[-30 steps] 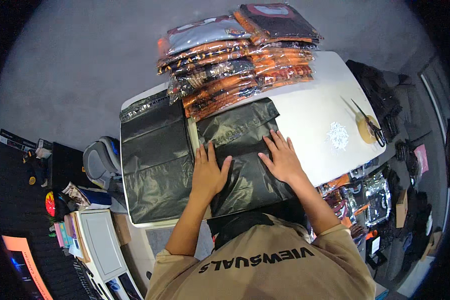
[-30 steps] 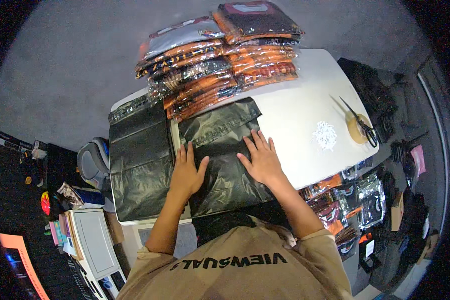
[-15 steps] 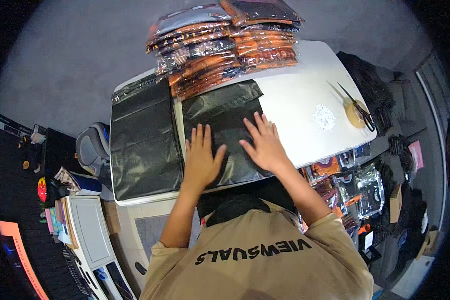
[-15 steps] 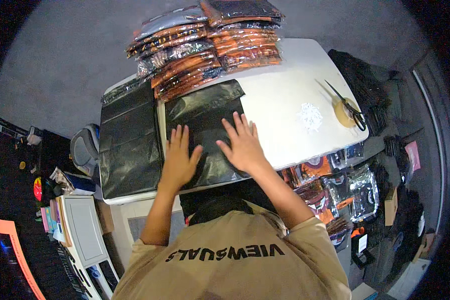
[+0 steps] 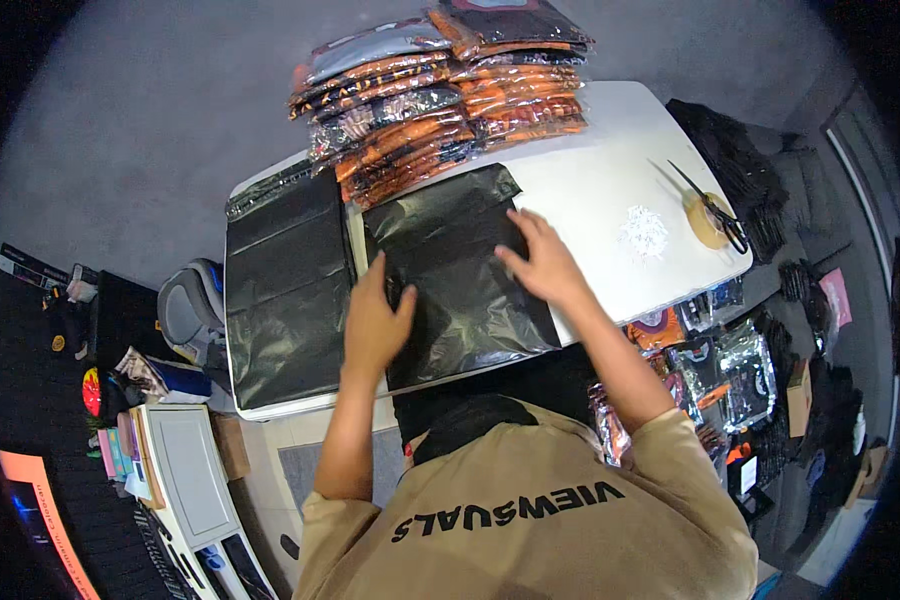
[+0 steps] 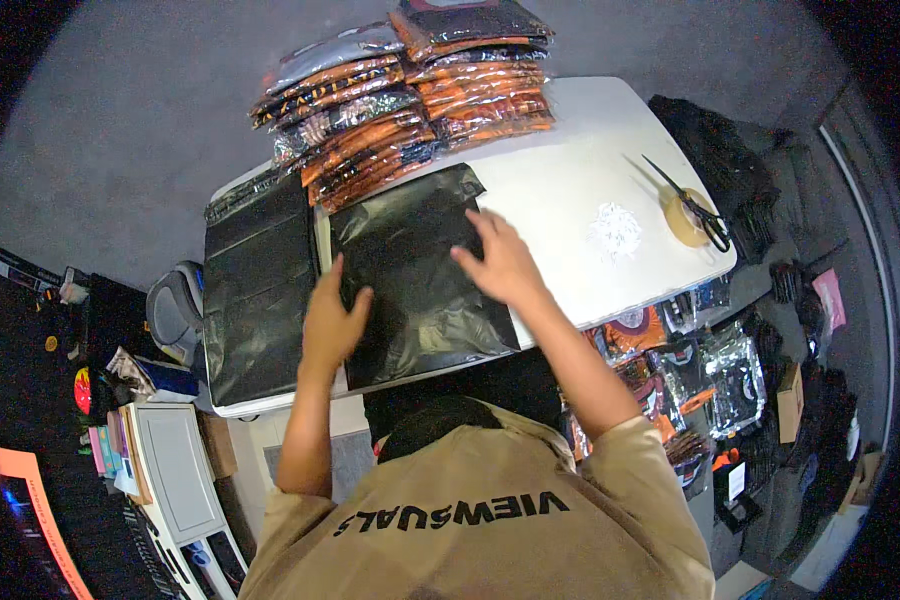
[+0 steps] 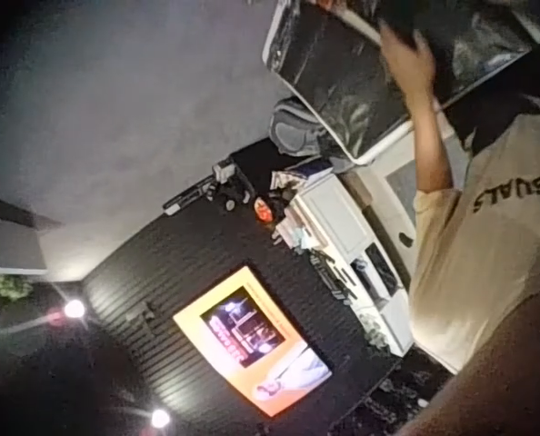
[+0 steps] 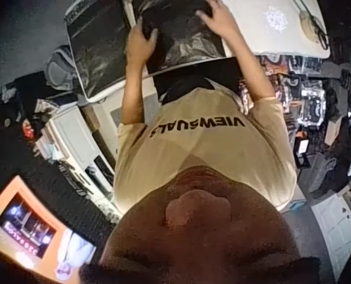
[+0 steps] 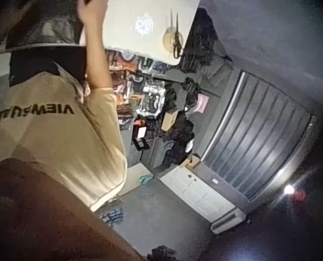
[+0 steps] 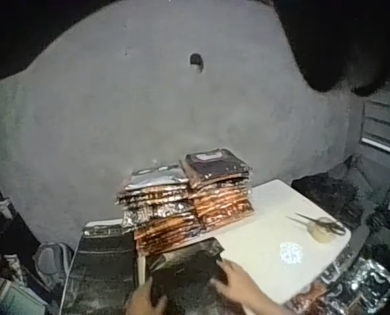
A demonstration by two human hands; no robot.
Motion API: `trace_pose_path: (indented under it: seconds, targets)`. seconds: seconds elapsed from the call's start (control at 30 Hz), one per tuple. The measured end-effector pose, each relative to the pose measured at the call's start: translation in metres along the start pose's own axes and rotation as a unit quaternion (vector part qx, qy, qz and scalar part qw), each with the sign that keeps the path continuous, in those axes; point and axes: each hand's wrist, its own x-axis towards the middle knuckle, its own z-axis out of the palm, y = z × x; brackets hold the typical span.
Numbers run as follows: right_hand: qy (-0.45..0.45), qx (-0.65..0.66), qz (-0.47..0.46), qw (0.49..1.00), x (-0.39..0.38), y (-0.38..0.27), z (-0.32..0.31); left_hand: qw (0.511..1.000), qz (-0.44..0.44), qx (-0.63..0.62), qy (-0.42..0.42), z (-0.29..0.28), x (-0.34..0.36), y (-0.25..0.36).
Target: The recorder is packaging folded t-shirts into black poly mailers and sealing them for shipping.
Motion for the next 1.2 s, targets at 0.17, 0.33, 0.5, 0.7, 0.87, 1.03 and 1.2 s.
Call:
trace_pose_path:
  seconds: [0.17,0.33,0.5,0.7,0.87,1.03,1.2]
  targets:
    - [0.024,0.043,0.090,0.995,0.109,0.049,0.021,0.992,-0.099,-0.060,0.045,-0.003,0.102,-0.051]
    - [0.015,0.074,0.140,0.987,0.151,0.061,0.041,0.994,-0.108,-0.019,0.028,0.014,0.141,-0.073]
    - [-0.002,0.104,0.159,0.982,0.153,0.075,0.040,0.990,-0.122,-0.018,0.062,0.024,0.151,-0.077]
    - [-0.057,0.271,0.203,0.939,0.134,0.082,0.028,0.977,-0.125,-0.150,0.086,0.019,0.148,-0.086]
    - [-0.103,0.277,0.218,0.930,0.108,0.074,0.022,0.975,-0.116,-0.174,0.076,0.019,0.140,-0.100]
    - [-0.114,0.208,0.185,0.954,0.101,0.076,0.009,0.981,-0.121,-0.113,0.104,0.020,0.139,-0.097]
    - [-0.163,0.258,0.151,0.940,0.095,0.078,0.001,0.979,-0.123,-0.115,0.111,0.024,0.138,-0.109]
